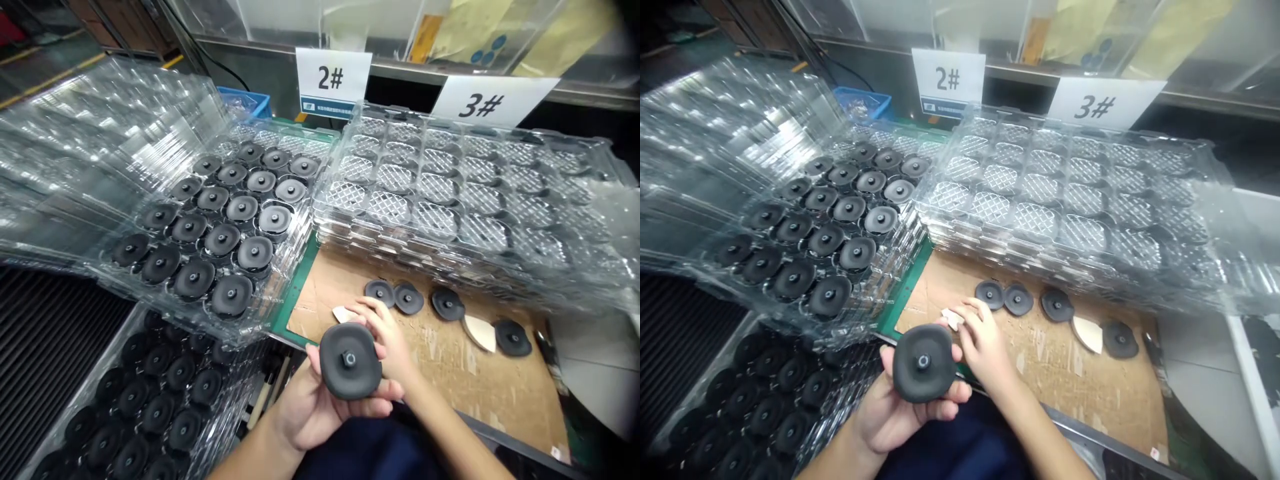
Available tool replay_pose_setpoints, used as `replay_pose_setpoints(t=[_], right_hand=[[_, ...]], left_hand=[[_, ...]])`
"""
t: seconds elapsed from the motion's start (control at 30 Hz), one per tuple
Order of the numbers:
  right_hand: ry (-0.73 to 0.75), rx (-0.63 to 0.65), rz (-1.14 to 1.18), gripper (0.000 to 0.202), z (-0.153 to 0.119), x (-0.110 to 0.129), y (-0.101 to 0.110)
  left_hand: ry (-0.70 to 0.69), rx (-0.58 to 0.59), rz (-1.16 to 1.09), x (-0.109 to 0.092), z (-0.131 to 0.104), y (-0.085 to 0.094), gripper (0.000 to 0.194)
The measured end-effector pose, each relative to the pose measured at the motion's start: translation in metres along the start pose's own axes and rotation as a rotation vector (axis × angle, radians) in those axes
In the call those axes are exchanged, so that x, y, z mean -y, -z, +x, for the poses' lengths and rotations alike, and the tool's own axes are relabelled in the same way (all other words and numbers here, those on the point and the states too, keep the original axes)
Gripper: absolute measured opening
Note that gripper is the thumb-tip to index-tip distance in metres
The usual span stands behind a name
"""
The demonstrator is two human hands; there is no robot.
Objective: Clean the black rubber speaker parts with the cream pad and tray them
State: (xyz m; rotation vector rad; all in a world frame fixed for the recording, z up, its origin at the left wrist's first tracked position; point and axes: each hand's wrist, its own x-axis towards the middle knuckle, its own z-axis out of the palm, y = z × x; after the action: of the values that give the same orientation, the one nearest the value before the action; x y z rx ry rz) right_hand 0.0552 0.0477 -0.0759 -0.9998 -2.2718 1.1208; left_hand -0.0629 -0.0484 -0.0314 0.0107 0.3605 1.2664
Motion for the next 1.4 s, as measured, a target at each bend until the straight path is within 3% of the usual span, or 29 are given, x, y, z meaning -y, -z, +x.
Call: replay_pose_setpoints(t=[0.1,0.23,0.3,0.4,0.5,0.63,0.7,0.77,0.9,1.07,1.23,1.4], right_hand=[[-0.061,0.007,0.056,0.023,-0.012,0.000,0.013],[-0.168,-0.029,0.085,0.019,-0.033,0.006,0.026],[-0.221,-0.092,0.130,0.017,-0.041,0.012,0.030],[-0.248,-0.208,0.255,0.016,-0.047,0.024,0.039],[-0.240,-0.178,0.377,0.015,-0.043,0.038,0.049],[-0.272,0.146,0.460,0.014,-0.030,0.052,0.056],[-0.249,0.250,0.474,0.014,-0.026,0.053,0.055],[-0.260,0.240,0.527,0.013,-0.025,0.050,0.051],[-0.465,0.094,0.779,0.019,-0.027,0.039,0.043],[-0.525,0.029,0.845,0.024,-0.036,0.027,0.041],[-0.513,0.027,0.840,0.024,-0.045,0.021,0.058],[-0.449,0.094,0.884,0.020,-0.054,0.009,0.085]], left_hand=[[-0.186,-0.021,0.238,-0.002,-0.001,0.005,0.058],[-0.487,-0.097,0.982,-0.007,-0.003,0.011,0.101],[-0.569,-0.071,1.266,-0.011,-0.004,0.011,0.108],[-0.618,-0.024,1.436,-0.017,-0.005,0.010,0.109],[-0.567,-0.033,1.480,-0.019,-0.006,0.008,0.111],[-0.492,-0.082,1.455,-0.017,-0.008,0.009,0.108],[-0.440,-0.118,1.423,-0.015,-0.009,0.010,0.104],[-0.367,-0.162,1.389,-0.014,-0.009,0.011,0.096],[-0.263,-0.252,1.273,-0.012,-0.007,0.012,0.079],[-0.197,-0.297,1.235,-0.006,0.005,0.011,0.087],[-0.230,-0.263,1.047,0.008,0.025,0.003,0.079],[-0.126,-0.189,0.921,0.020,0.040,-0.009,0.085]])
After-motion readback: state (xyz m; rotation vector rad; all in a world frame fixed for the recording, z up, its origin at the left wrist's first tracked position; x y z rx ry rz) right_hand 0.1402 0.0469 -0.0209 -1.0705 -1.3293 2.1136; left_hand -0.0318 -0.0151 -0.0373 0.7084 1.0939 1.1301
